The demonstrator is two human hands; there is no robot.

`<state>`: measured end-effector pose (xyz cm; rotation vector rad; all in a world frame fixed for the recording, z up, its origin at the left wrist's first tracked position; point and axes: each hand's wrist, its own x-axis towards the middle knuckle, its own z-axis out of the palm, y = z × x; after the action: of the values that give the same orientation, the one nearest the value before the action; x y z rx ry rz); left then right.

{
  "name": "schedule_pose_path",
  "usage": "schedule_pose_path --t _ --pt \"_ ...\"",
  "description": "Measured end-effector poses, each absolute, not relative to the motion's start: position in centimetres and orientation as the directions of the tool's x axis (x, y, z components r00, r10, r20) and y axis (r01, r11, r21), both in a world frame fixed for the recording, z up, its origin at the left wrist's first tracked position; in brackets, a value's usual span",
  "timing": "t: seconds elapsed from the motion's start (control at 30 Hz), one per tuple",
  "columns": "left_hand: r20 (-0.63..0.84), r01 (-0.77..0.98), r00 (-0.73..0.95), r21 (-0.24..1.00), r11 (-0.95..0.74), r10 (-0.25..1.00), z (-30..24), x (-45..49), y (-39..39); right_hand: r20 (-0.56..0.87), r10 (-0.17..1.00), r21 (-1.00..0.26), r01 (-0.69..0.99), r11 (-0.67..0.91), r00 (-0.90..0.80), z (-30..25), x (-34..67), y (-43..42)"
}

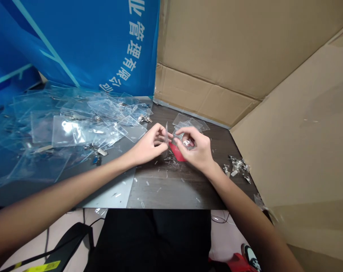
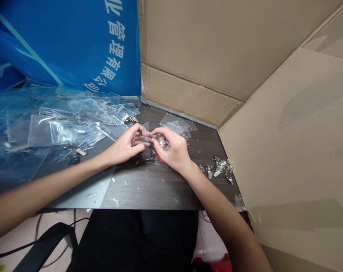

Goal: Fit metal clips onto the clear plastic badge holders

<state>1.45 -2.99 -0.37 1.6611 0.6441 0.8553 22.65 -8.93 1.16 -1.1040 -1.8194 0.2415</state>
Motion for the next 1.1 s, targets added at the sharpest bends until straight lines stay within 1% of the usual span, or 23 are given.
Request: schedule_pose_path --t 0.07,0.17,0.27,0.33,0.4,0.5,0.57,0.67,0.87,1.1 --pt "0.226 -0.024 0.568 0.966 -0.258 0.791 -0.8 1.3 -2.7 0.556 0.827 -0.692 0.505 0.517 -0.085 1.2 22.5 -8.9" --pt "0.243 -0.024 0.546 0.961 -0.275 0.802 -1.0 1.2 -2.4 0.435 0.891 -0.8 0.397 0.449 -0.131 1.2 22.6 -8.7" --pt "0.255 -0.005 0.53 0.955 -0.298 0.809 -0.9 1.2 -2.5 0.353 0.914 -0.844 0.353 0.403 -0.2 1.2 22.8 -8.3" --pt "0.268 0.006 0.517 0.948 -0.317 0.813 -0.7 1.2 -2.7 0.344 0.909 -0.864 0.301 0.405 -0.235 1.0 22.8 -8.0" --pt "0.271 0.015 0.502 0.947 -0.322 0.821 -0.5 1.3 -2.8 0.329 0.909 -0.898 0.215 0.385 -0.256 0.8 22.6 -7.8" --pt "0.261 0.03 0.472 0.95 -0.311 0.842 -0.4 1.2 -2.9 0.248 0.932 -0.958 0.073 0.276 -0.266 0.5 22.3 -7.7" --pt "0.249 0.043 0.465 0.952 -0.303 0.849 -0.3 1.2 -2.8 0.187 0.946 -0.979 0.029 0.202 -0.266 0.6 22.2 -7.8" --pt "0.247 0.044 0.459 0.953 -0.3 0.853 -0.2 1.1 -2.9 0.128 0.962 -0.988 0.056 0.146 -0.242 1.0 22.3 -8.1" --pt "0.255 0.021 0.46 0.955 -0.297 0.851 -0.3 1.2 -3.0 0.14 0.978 -0.976 0.143 0.163 -0.157 1.6 22.4 -8.2" --pt "0.266 0.0 0.451 0.954 -0.299 0.852 -0.7 1.1 -2.7 0.147 0.963 -0.969 0.163 0.186 -0.224 1.9 22.4 -8.5"
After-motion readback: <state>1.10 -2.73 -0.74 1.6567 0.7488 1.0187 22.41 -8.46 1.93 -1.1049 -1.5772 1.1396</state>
